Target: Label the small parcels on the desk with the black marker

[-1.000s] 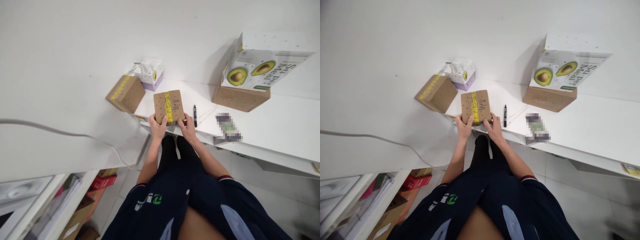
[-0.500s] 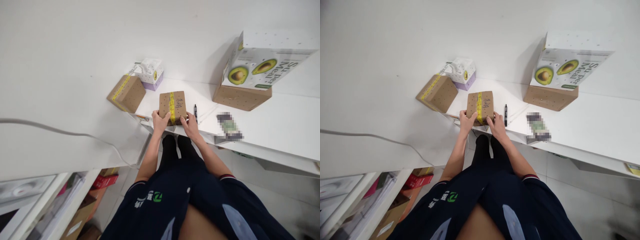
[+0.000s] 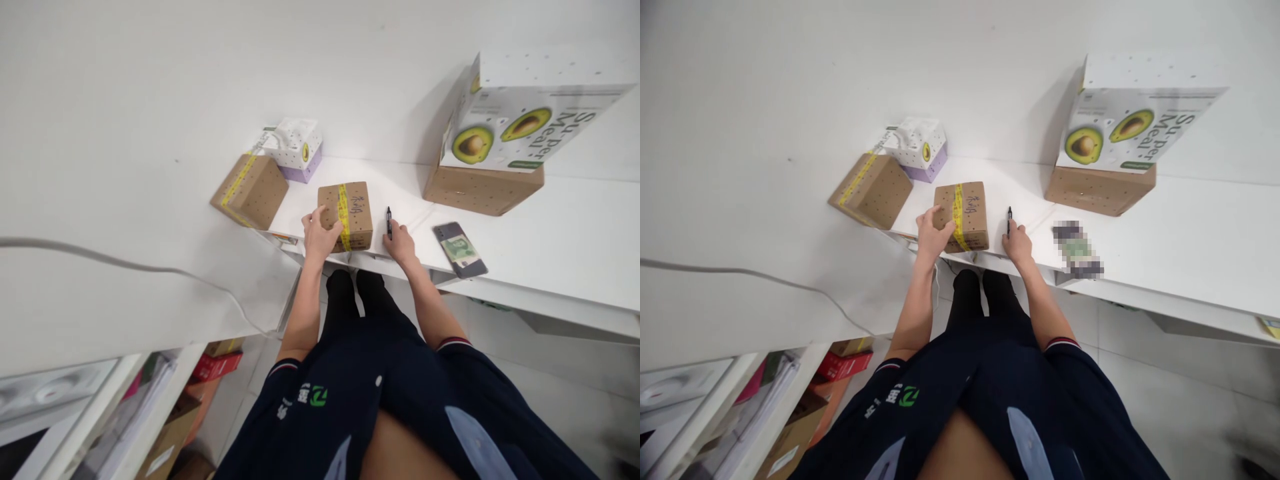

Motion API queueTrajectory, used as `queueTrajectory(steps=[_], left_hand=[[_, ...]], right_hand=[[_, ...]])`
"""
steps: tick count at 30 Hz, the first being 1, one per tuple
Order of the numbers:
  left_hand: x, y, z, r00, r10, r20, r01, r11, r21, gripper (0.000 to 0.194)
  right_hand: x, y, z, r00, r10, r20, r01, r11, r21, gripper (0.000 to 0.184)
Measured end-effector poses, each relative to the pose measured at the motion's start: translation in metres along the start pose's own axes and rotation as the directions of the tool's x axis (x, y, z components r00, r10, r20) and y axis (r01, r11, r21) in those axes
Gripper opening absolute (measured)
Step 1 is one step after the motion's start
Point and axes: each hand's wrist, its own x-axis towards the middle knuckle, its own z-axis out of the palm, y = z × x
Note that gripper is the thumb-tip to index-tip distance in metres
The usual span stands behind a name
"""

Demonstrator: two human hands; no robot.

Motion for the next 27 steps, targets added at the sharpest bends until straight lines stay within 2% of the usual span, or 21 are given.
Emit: queueTrajectory(steps=[3, 6, 10, 12, 14, 16, 20, 27], left_hand=[[-0.001, 0.003, 0.001, 1.000, -0.006, -0.003, 0.006, 1.000, 0.008, 0.052], [0.000, 0.002, 0.002, 1.000, -0.005, -0.007, 0.005, 1.000, 0.000, 0.052], [0.004, 0.003, -0.002, 0.999, -0.016, 0.036, 0.015, 0.999, 0.030, 0.053], [0.006, 0.006, -0.004, 0.998, -0.027, 0.065, 0.023, 0.998, 0.059, 0.054], [0.007, 0.009, -0.005, 0.996, -0.034, 0.086, 0.027, 0.996, 0.080, 0.055], [0.008, 0.012, -0.005, 0.994, -0.039, 0.099, 0.030, 0.995, 0.092, 0.057], [0.008, 0.011, -0.005, 0.994, -0.034, 0.102, 0.025, 0.996, 0.088, 0.058], [0.003, 0.006, -0.001, 0.999, -0.018, 0.042, 0.016, 0.999, 0.051, 0.061]], right_hand=[[0.001, -0.001, 0.001, 1.000, -0.004, 0.005, 0.004, 0.999, -0.039, 0.058], [0.005, 0.003, 0.003, 1.000, -0.026, -0.006, 0.026, 1.000, -0.009, 0.057], [0.008, 0.021, 0.010, 0.992, -0.043, -0.120, 0.065, 0.980, 0.188, 0.051], [0.008, 0.031, 0.014, 0.984, -0.022, -0.175, 0.088, 0.921, 0.380, 0.046], [0.007, 0.038, 0.017, 0.982, 0.007, -0.191, 0.104, 0.818, 0.566, 0.043], [0.005, 0.042, 0.019, 0.981, 0.013, -0.195, 0.126, 0.722, 0.680, 0.040], [0.001, 0.040, 0.019, 0.976, -0.026, -0.214, 0.183, 0.626, 0.758, 0.034], [-0.001, 0.044, 0.013, 0.973, -0.015, -0.232, 0.198, 0.577, 0.793, 0.032]])
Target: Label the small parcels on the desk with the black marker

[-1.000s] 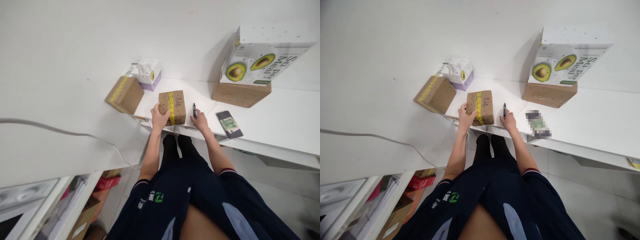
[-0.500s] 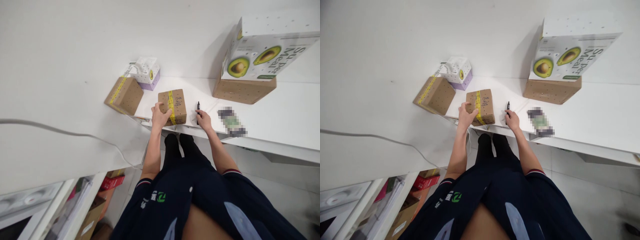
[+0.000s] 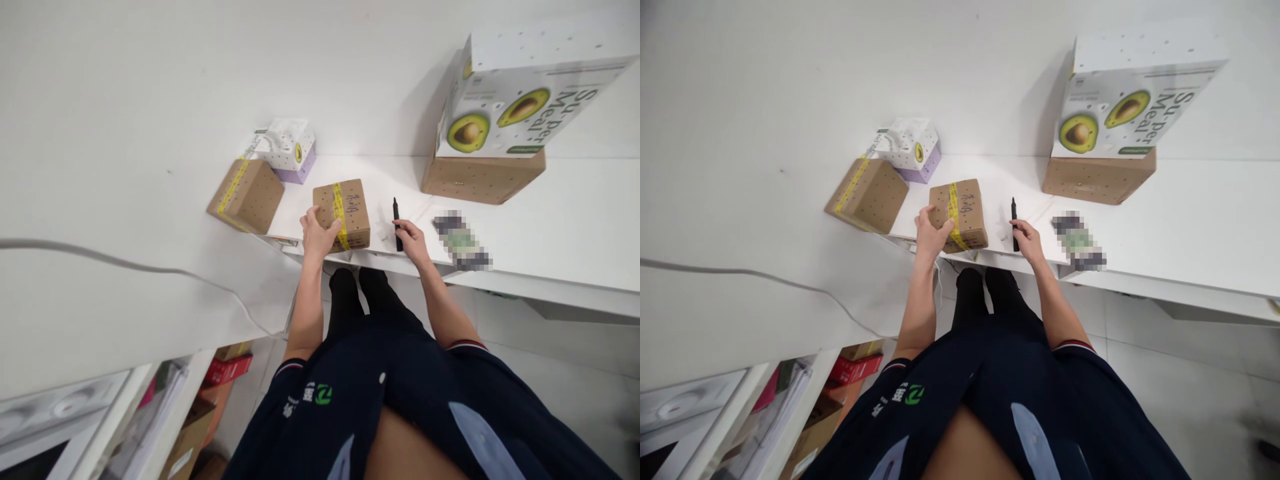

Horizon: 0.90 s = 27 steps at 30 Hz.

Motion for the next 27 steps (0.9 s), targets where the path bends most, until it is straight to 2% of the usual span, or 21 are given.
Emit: queueTrajectory(steps=[4, 8, 10, 13, 17, 21, 27], left_hand=[[-0.006, -0.005, 0.006, 0.987, 0.107, -0.120, -0.108, 0.994, -0.006, 0.060], [-0.023, -0.005, 0.014, 0.917, 0.239, -0.318, -0.215, 0.970, 0.110, 0.044], [-0.037, 0.000, 0.019, 0.888, 0.287, -0.359, -0.240, 0.956, 0.170, 0.040], [-0.056, 0.013, 0.030, 0.908, 0.316, -0.275, -0.257, 0.938, 0.232, 0.050], [-0.063, 0.022, 0.046, 0.962, 0.249, -0.115, -0.213, 0.943, 0.258, 0.079], [-0.051, 0.016, 0.053, 0.969, 0.199, -0.147, -0.151, 0.946, 0.286, 0.084], [-0.034, 0.002, 0.043, 0.953, 0.236, -0.190, -0.168, 0.934, 0.317, 0.067]], right_hand=[[0.001, 0.003, -0.004, 0.999, 0.026, -0.038, -0.024, 0.998, 0.053, 0.034], [0.001, 0.004, -0.007, 0.998, 0.045, -0.033, -0.042, 0.995, 0.091, 0.035], [0.000, 0.004, -0.007, 0.998, 0.058, -0.036, -0.053, 0.992, 0.115, 0.036], [0.000, 0.004, -0.007, 0.997, 0.065, -0.052, -0.057, 0.988, 0.144, 0.036], [-0.001, 0.002, -0.007, 0.996, 0.044, -0.074, -0.032, 0.987, 0.160, 0.033], [-0.002, 0.001, -0.007, 0.997, 0.034, -0.070, -0.024, 0.989, 0.144, 0.033], [-0.001, 0.003, -0.007, 0.997, 0.036, -0.070, -0.026, 0.990, 0.135, 0.031]])
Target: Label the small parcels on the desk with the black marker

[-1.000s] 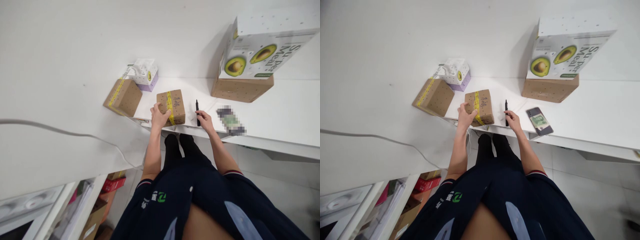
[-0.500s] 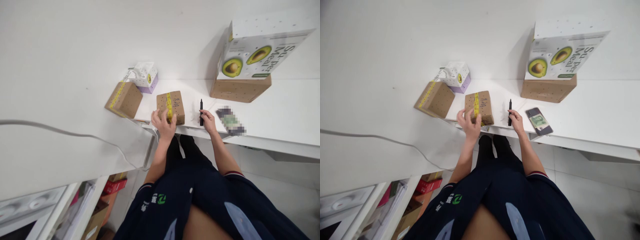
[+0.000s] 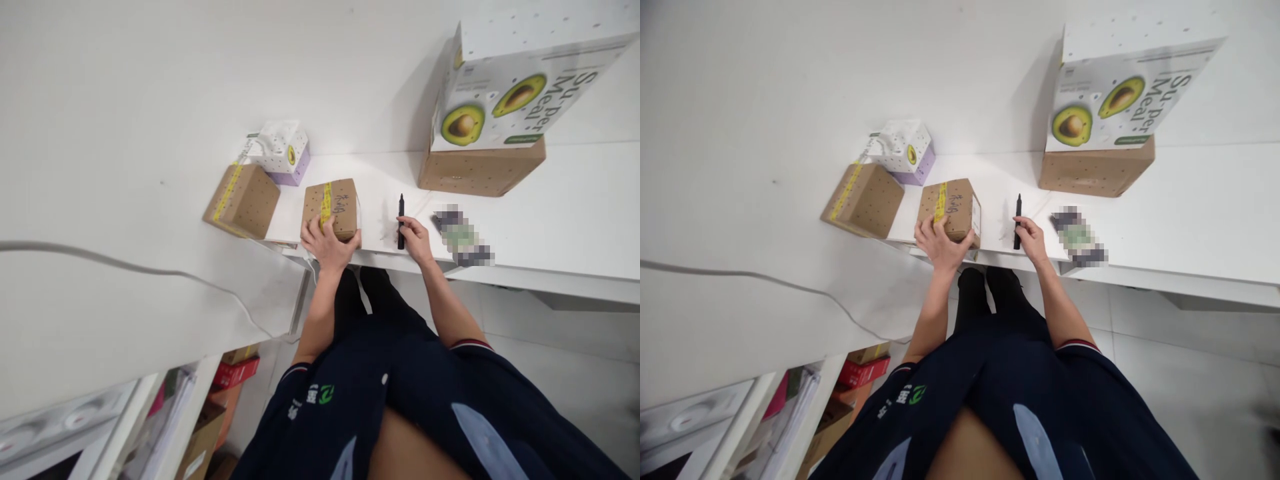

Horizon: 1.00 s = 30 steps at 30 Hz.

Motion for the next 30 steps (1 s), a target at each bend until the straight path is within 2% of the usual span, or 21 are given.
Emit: queueTrajectory(steps=[4, 6, 8, 10, 12, 15, 17, 19, 24, 27, 30], left_hand=[[0.009, -0.017, -0.009, 0.991, 0.031, -0.127, -0.033, 0.999, -0.020, 0.064], [0.014, -0.029, -0.013, 0.982, 0.011, -0.188, -0.026, 0.996, -0.082, 0.061], [0.018, -0.041, -0.017, 0.972, -0.052, -0.231, 0.001, 0.977, -0.215, 0.052], [0.022, -0.051, -0.020, 0.961, -0.162, -0.225, 0.060, 0.913, -0.404, 0.044], [0.023, -0.057, -0.020, 0.947, -0.291, -0.135, 0.158, 0.788, -0.595, 0.042], [0.024, -0.057, -0.019, 0.892, -0.444, 0.087, 0.335, 0.519, -0.786, 0.044], [0.023, -0.054, -0.016, 0.837, -0.503, 0.217, 0.431, 0.359, -0.828, 0.048], [0.023, -0.050, -0.013, 0.791, -0.539, 0.288, 0.492, 0.281, -0.824, 0.053], [0.017, -0.049, -0.001, 0.752, -0.549, 0.365, 0.562, 0.245, -0.790, 0.061], [0.009, -0.049, 0.003, 0.767, -0.520, 0.375, 0.559, 0.255, -0.789, 0.061], [0.002, -0.050, 0.004, 0.795, -0.516, 0.319, 0.528, 0.330, -0.782, 0.055]], right_hand=[[0.002, 0.007, -0.002, 0.999, 0.040, 0.010, -0.041, 0.996, 0.083, 0.034], [0.005, 0.011, -0.003, 0.997, 0.072, 0.009, -0.072, 0.987, 0.142, 0.035], [0.007, 0.014, -0.003, 0.994, 0.110, 0.011, -0.110, 0.976, 0.189, 0.036], [0.008, 0.015, -0.003, 0.991, 0.133, 0.013, -0.133, 0.966, 0.222, 0.037], [0.008, 0.015, -0.003, 0.993, 0.119, 0.020, -0.120, 0.965, 0.235, 0.039], [0.007, 0.013, -0.003, 0.999, 0.029, 0.022, -0.033, 0.979, 0.200, 0.041], [0.006, 0.011, -0.003, 1.000, -0.024, 0.014, 0.022, 0.988, 0.152, 0.041], [0.005, 0.009, -0.002, 0.999, -0.044, 0.017, 0.041, 0.991, 0.127, 0.040], [0.003, 0.006, 0.002, 0.999, -0.045, -0.002, 0.045, 0.990, 0.130, 0.041], [0.000, 0.003, 0.005, 0.996, -0.045, -0.072, 0.051, 0.995, 0.089, 0.041], [-0.003, -0.001, 0.009, 0.981, -0.053, -0.185, 0.071, 0.993, 0.093, 0.041]])
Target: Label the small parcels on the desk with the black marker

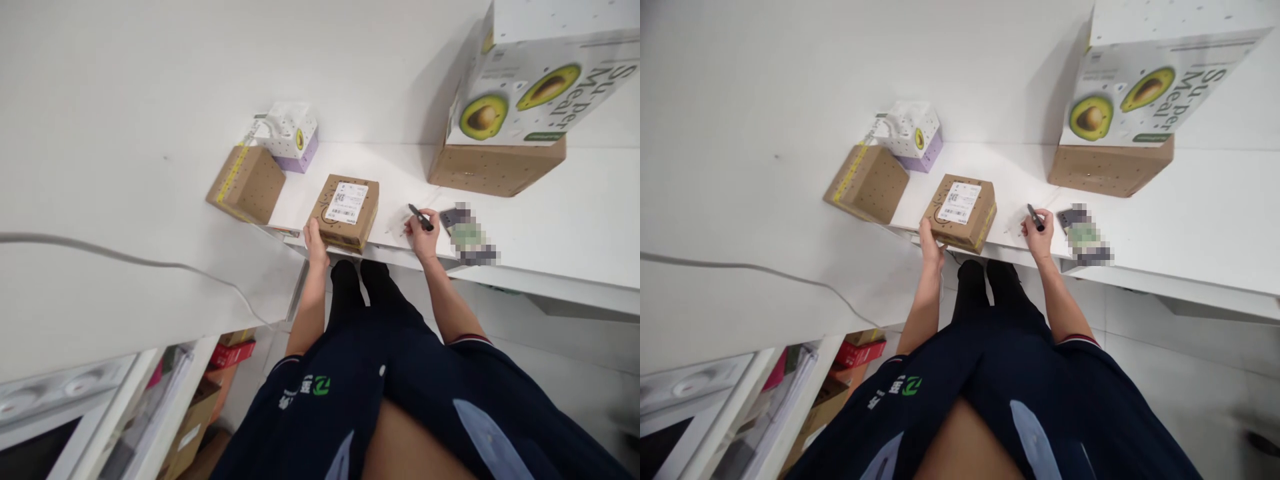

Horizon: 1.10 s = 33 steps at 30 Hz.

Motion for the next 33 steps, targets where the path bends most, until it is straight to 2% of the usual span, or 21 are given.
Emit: queueTrajectory(steps=[2, 5, 10, 12, 15, 17, 19, 21, 23, 28, 33], left_hand=[[0.000, -0.003, -0.002, 0.999, 0.050, -0.011, -0.049, 0.997, 0.062, 0.053], [0.003, -0.006, -0.007, 0.989, 0.143, 0.028, -0.146, 0.979, 0.143, 0.053], [0.002, -0.008, -0.012, 0.970, 0.229, 0.077, -0.241, 0.936, 0.256, 0.051], [0.000, -0.008, -0.011, 0.967, 0.238, 0.091, -0.254, 0.926, 0.280, 0.051], [-0.002, -0.007, -0.009, 0.970, 0.224, 0.100, -0.244, 0.921, 0.303, 0.054], [-0.002, -0.008, -0.008, 0.976, 0.188, 0.106, -0.212, 0.928, 0.306, 0.058], [-0.002, -0.007, -0.007, 0.979, 0.163, 0.124, -0.193, 0.936, 0.295, 0.063], [-0.003, -0.004, -0.009, 0.969, 0.187, 0.160, -0.225, 0.936, 0.272, 0.068], [-0.007, 0.003, -0.011, 0.947, 0.267, 0.178, -0.307, 0.917, 0.254, 0.071], [-0.017, 0.027, -0.014, 0.855, 0.492, 0.165, -0.518, 0.804, 0.290, 0.070], [-0.020, 0.028, -0.016, 0.843, 0.508, 0.176, -0.534, 0.751, 0.388, 0.072]], right_hand=[[-0.002, -0.004, 0.004, 0.996, -0.031, -0.081, 0.033, 0.999, 0.030, 0.041], [-0.004, -0.016, 0.009, 0.982, -0.080, -0.171, 0.091, 0.994, 0.058, 0.039], [-0.009, -0.042, 0.017, 0.973, -0.128, -0.194, 0.138, 0.990, 0.041, 0.029], [-0.015, -0.046, 0.022, 0.981, -0.120, -0.155, 0.128, 0.991, 0.044, 0.025], [-0.030, -0.039, 0.034, 0.998, -0.055, 0.018, 0.055, 0.998, 0.015, 0.027], [-0.042, -0.028, 0.043, 0.990, -0.009, 0.141, 0.013, 1.000, -0.027, 0.033], [-0.052, -0.021, 0.050, 0.979, -0.002, 0.203, 0.008, 1.000, -0.030, 0.039], [-0.056, -0.022, 0.054, 0.974, -0.040, 0.225, 0.039, 0.999, 0.008, 0.042], [-0.055, -0.031, 0.056, 0.964, -0.110, 0.243, 0.104, 0.994, 0.039, 0.041], [-0.045, -0.060, 0.061, 0.926, -0.250, 0.282, 0.248, 0.968, 0.043, 0.043], [-0.047, -0.059, 0.064, 0.931, -0.256, 0.261, 0.266, 0.964, -0.004, 0.041]])
